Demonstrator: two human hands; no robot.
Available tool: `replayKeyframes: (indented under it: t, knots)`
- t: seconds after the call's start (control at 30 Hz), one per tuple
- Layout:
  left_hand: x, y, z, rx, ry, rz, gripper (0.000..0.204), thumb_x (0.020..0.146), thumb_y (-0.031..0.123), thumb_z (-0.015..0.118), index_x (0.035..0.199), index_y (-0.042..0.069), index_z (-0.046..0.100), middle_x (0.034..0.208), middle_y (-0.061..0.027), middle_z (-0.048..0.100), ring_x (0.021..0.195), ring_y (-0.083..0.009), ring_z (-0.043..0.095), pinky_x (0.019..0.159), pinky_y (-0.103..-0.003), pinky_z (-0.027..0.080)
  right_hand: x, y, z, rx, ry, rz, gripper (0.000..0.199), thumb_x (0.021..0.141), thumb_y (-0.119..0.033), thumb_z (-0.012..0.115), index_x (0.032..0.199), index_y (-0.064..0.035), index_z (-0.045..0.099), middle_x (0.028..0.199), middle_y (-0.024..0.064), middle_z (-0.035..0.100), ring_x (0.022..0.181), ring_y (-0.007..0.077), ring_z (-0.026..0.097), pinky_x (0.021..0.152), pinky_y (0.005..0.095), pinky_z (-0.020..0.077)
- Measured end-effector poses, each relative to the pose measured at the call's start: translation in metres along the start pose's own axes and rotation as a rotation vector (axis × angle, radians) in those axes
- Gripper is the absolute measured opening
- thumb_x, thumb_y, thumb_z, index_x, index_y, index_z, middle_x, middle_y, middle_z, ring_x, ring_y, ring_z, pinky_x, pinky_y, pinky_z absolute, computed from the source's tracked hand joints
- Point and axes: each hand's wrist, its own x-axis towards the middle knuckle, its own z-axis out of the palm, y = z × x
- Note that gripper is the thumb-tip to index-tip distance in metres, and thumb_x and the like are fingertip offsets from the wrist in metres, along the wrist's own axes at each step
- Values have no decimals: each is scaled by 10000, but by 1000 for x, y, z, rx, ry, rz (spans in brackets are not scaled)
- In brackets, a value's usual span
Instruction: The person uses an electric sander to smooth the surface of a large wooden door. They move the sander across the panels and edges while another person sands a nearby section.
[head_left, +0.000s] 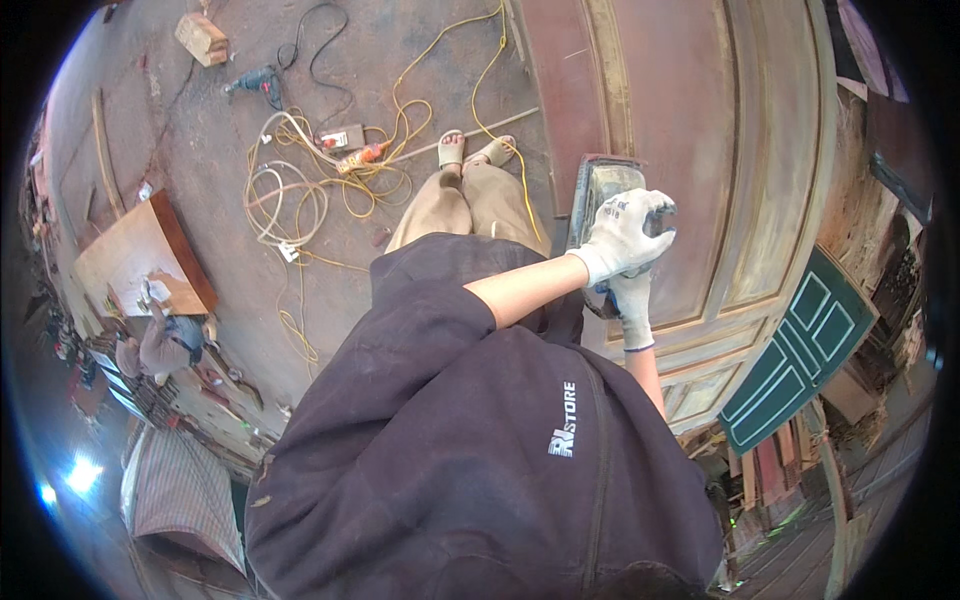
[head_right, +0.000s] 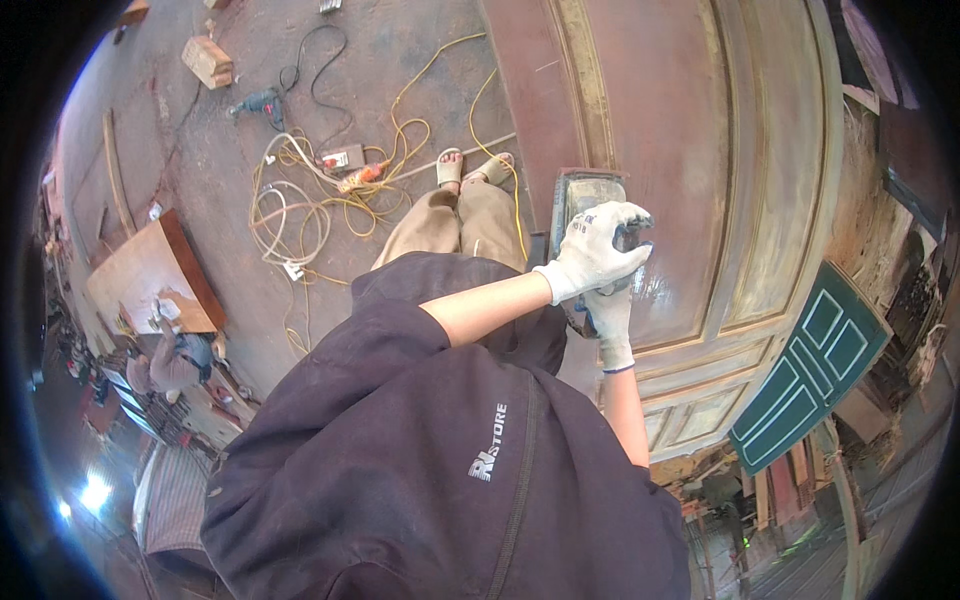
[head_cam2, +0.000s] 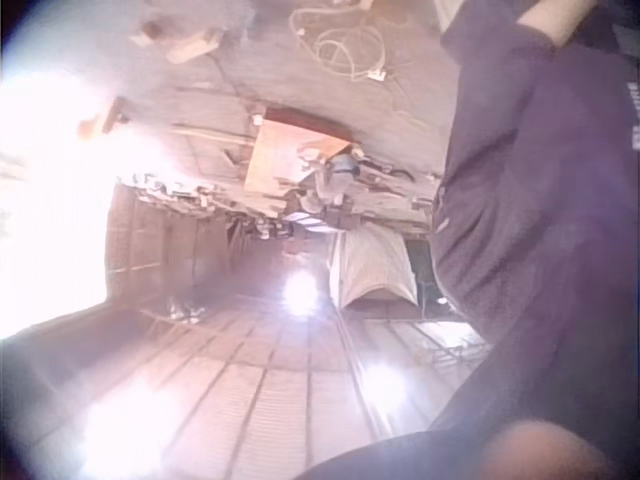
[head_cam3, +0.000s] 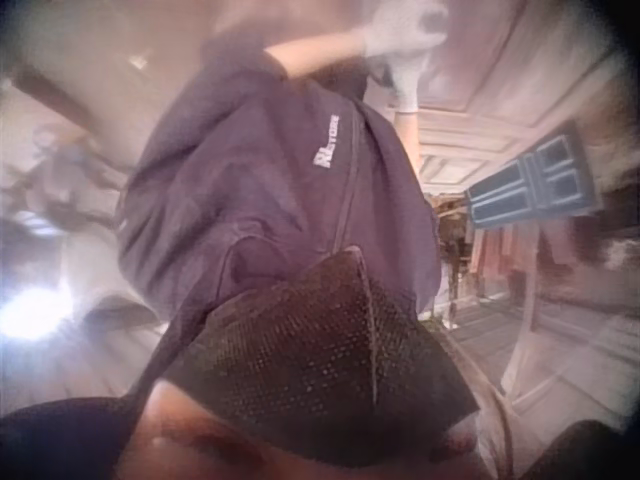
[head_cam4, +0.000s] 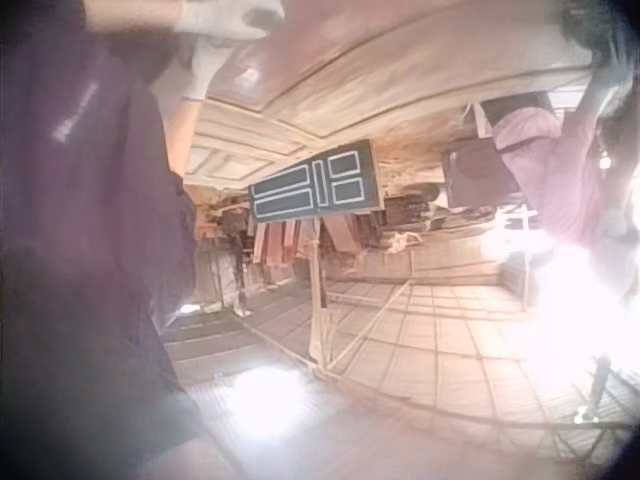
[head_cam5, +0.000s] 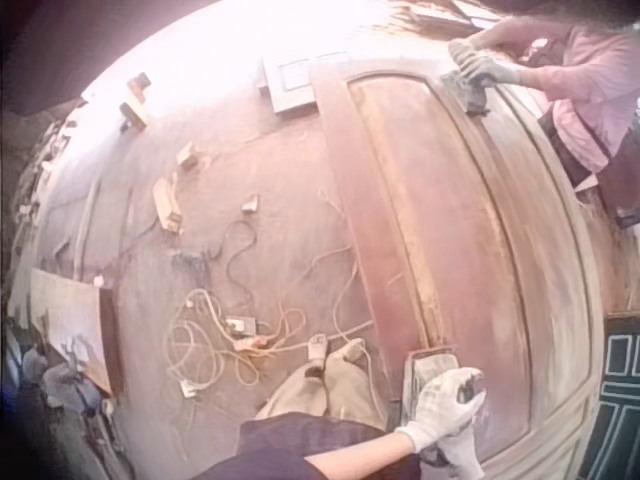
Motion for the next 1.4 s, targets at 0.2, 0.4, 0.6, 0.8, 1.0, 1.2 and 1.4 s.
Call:
replayKeyframes:
  t: [0.2,0.4,0.6,0.8,1.0,1.2,1.4]
  knots:
    - [86,6,-37,-115,251,118,262,751,226,768,950,66,714,919,-110,731,871,-255,718,816,-346,560,72,-121,-6,44,-40,-24,512,819,-167,777,1265,3,593,1078,118,722,876,178,710,682,355,578]
    - [73,-1,-17,-188,307,115,221,759,227,745,929,89,716,924,-108,727,870,-269,710,822,-353,554,66,-123,-22,-252,-20,59,408,798,-113,754,1159,27,626,918,132,742,823,211,726,712,374,577]
    - [34,-14,1,-220,264,116,203,755,224,754,918,113,706,878,-110,693,862,-303,686,806,-384,543,29,-69,-24,-415,129,-162,563,707,-64,750,1235,33,583,978,125,728,896,249,715,769,373,569]
    - [88,5,-25,-232,260,73,185,777,258,732,894,115,716,922,-139,712,861,-325,694,799,-397,551,74,-125,-23,-163,58,96,440,744,-52,735,1154,52,616,880,122,727,749,175,707,623,352,573]
    - [14,-15,3,-219,224,107,183,760,214,749,908,113,709,902,-128,692,872,-321,682,807,-394,545,16,-44,-30,-458,66,-81,601,685,-117,817,1236,19,618,1189,193,685,1159,307,636,974,409,484]
    - [30,-10,-5,-249,192,86,198,764,237,742,910,106,713,893,-139,698,859,-338,684,793,-397,549,23,-67,-27,-285,76,209,444,707,-70,736,1124,55,648,927,126,736,885,204,702,754,367,560]
    - [35,-13,-6,-231,223,84,188,779,252,741,906,118,705,876,-130,692,843,-337,679,782,-386,544,26,-94,-19,-306,54,243,341,721,-52,705,1049,40,683,847,131,737,832,239,725,716,389,568]
